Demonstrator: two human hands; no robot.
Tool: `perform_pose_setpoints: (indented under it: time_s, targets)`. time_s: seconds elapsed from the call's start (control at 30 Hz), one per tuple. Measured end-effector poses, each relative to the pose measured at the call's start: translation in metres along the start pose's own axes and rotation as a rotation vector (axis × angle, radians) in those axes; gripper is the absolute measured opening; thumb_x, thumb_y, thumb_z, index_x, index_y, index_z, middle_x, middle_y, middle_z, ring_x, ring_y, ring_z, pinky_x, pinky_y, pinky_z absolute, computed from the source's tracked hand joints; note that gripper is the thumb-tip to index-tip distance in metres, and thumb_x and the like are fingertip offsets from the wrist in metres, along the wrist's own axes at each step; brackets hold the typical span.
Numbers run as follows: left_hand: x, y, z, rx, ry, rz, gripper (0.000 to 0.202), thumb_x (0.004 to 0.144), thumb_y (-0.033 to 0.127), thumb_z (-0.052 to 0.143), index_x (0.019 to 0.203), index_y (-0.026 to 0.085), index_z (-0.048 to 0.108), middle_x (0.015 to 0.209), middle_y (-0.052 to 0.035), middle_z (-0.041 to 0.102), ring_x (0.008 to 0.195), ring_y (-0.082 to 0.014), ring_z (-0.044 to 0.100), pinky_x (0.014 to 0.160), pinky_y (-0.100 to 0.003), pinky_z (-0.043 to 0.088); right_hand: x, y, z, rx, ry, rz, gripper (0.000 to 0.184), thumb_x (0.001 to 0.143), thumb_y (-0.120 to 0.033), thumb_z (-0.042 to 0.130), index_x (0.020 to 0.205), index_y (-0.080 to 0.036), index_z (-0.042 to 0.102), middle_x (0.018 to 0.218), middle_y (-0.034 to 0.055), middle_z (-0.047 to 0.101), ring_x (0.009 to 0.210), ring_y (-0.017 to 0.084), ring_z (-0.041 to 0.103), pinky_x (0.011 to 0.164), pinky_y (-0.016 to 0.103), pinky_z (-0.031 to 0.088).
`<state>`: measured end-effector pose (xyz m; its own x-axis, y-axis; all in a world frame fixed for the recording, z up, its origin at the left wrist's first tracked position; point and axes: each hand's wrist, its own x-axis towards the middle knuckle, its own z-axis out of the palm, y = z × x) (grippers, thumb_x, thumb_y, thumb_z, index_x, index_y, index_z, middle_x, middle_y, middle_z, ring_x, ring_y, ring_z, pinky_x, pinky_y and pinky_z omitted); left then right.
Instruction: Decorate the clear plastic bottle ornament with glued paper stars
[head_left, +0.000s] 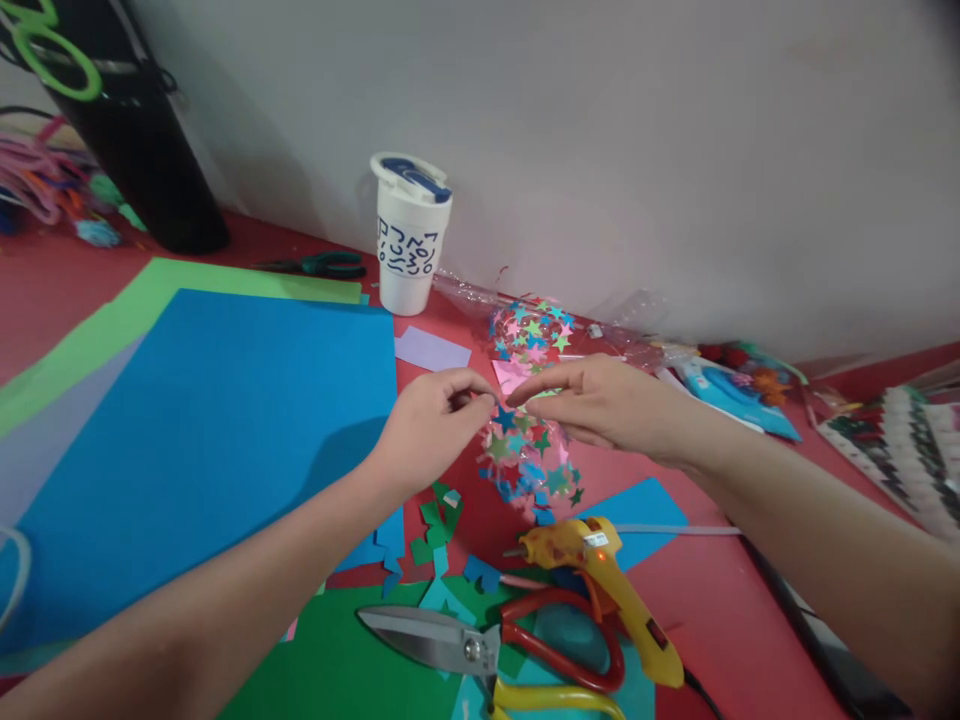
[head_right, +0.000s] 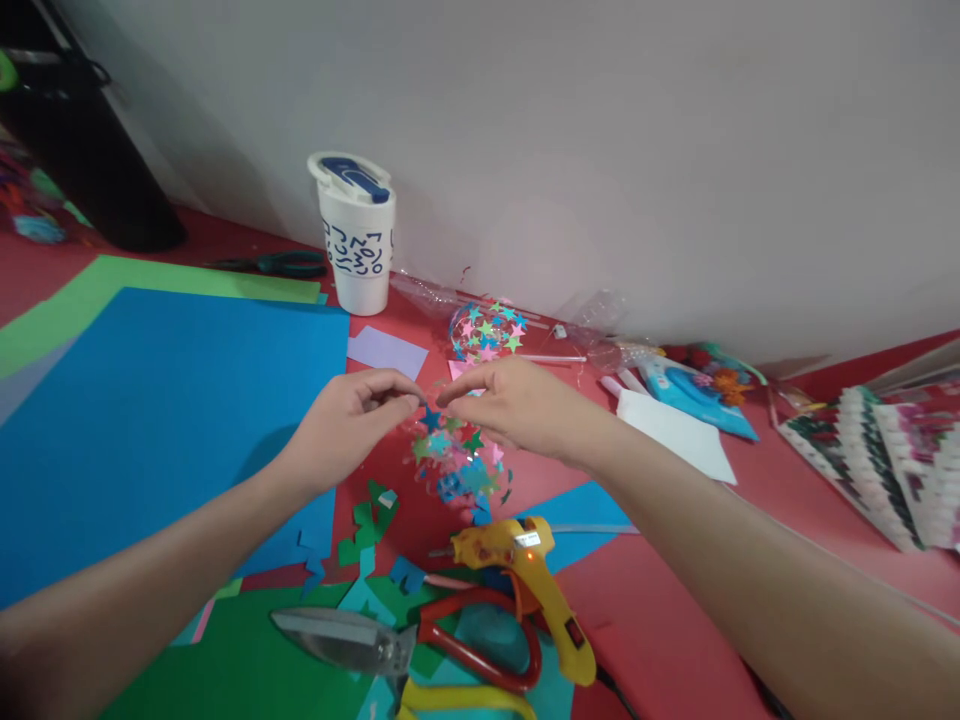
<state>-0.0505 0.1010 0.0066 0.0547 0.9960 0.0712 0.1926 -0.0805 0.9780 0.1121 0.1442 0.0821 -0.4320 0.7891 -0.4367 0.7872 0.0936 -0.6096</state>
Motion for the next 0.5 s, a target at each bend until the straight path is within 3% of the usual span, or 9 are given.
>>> perform_pose_setpoints:
  time_s: [0.23,0.5]
  targets:
    - [-0.001,-0.001,-0.003,0.009,0.11,-0.003,0.011,0.076,0.02,0.052,0.081,0.019,0.062,0.055,0.007,0.043,0.051,-0.0094,0.04,0.049,-0.022,0.031,-0.006,0.008,-0.003,0.105,0.075,0.02,0.017,0.08,-0.026,0.054,0.09,-0.019,0.066,0.033,-0.0116,0.033,0.033,0.007,0.026,0.035,0.019,0.017]
    - [0.001,-0.001,-0.005,0.016,0.149,-0.002,0.009,0.078,0.023,0.052,0.078,0.018,0.06,0.061,0.0047,0.052,0.056,-0.01,0.046,0.053,-0.022,0.035,-0.016,0.032,-0.005,0.194,0.091,0.031,0.016,0.081,-0.026,0.049,0.087,-0.018,0.062,0.032,-0.0121,0.031,0.032,0.008,0.026,0.035,0.019,0.018]
